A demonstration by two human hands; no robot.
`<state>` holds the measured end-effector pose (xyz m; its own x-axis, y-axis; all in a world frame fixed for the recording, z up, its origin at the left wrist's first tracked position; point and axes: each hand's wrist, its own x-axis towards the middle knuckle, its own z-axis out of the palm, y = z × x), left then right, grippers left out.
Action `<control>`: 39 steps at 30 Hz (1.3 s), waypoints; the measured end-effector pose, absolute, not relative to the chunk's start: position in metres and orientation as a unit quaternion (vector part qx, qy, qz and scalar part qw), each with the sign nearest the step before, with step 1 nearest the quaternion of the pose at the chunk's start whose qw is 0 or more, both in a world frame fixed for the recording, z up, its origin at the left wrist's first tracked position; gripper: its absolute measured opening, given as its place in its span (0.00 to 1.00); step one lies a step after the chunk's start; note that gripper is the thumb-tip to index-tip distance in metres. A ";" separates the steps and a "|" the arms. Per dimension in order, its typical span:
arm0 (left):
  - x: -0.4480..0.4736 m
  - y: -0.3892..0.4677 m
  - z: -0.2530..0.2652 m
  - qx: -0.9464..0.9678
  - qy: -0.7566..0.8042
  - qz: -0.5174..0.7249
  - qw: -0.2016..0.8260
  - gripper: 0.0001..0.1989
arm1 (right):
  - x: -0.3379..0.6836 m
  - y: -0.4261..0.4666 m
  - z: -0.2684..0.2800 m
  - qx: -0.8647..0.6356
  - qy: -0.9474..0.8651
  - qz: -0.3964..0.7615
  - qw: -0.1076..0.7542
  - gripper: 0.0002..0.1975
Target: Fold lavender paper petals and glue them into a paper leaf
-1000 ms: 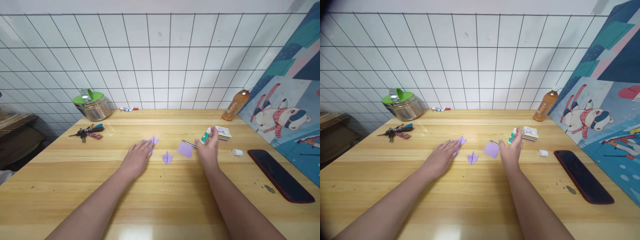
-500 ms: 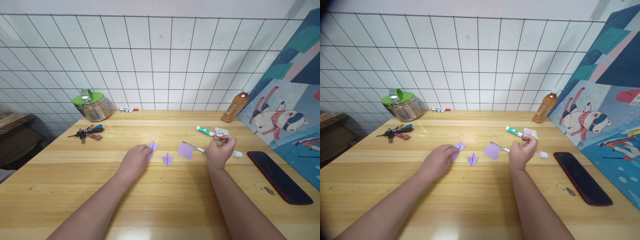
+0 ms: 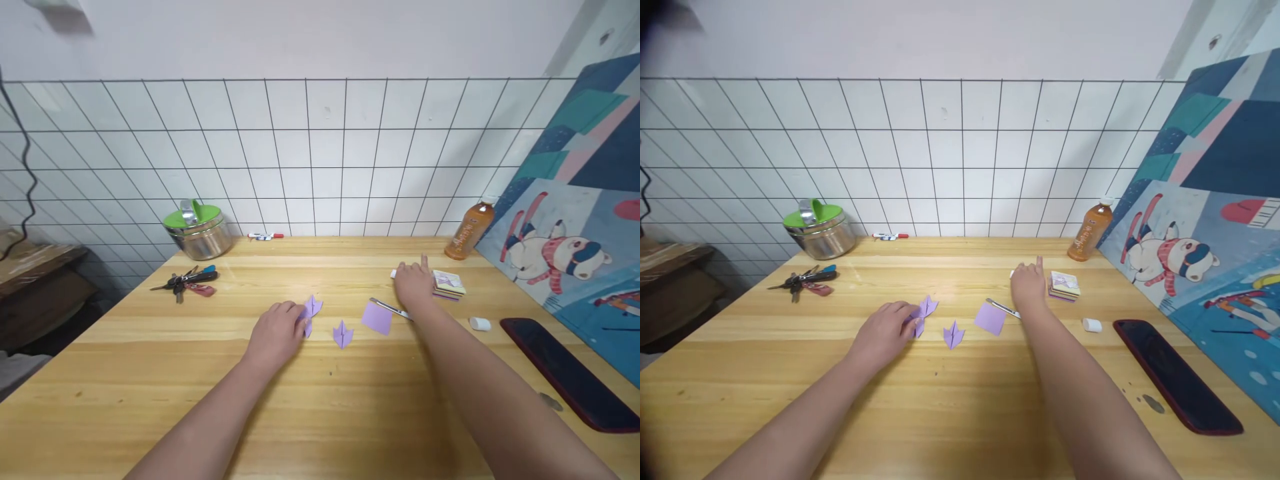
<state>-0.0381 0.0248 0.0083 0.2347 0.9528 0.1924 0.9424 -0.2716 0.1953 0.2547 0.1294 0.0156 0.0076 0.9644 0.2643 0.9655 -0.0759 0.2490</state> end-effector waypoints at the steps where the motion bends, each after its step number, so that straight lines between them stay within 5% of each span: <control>1: -0.038 0.025 0.007 0.785 0.603 0.143 0.021 0.14 | 0.246 0.124 0.022 -0.693 -0.696 -0.188 0.007 0.18; 6: -0.039 0.027 0.000 0.782 0.606 0.144 0.029 0.15 | 0.189 0.060 0.043 -0.555 -0.795 -0.177 0.170 0.17; 11: -0.039 0.026 -0.002 0.782 0.608 0.134 0.011 0.14 | 0.161 -0.002 0.014 -0.484 -0.865 -0.006 0.128 0.21; 19: -0.035 0.023 0.001 0.784 0.598 0.156 0.049 0.12 | 0.188 0.004 -0.011 -0.505 -0.854 0.009 0.126 0.21; 29: -0.003 -0.009 0.008 0.842 0.506 0.178 0.060 0.12 | 0.215 0.007 0.012 -0.540 -0.647 0.140 0.520 0.11; 33: -0.002 -0.005 0.008 0.879 0.445 0.164 0.051 0.10 | 0.206 0.011 0.007 -0.552 -0.635 0.242 0.483 0.12; 39: 0.004 -0.013 -0.001 0.899 0.417 0.122 0.054 0.15 | 0.190 0.009 0.006 -0.571 -0.699 0.175 0.393 0.13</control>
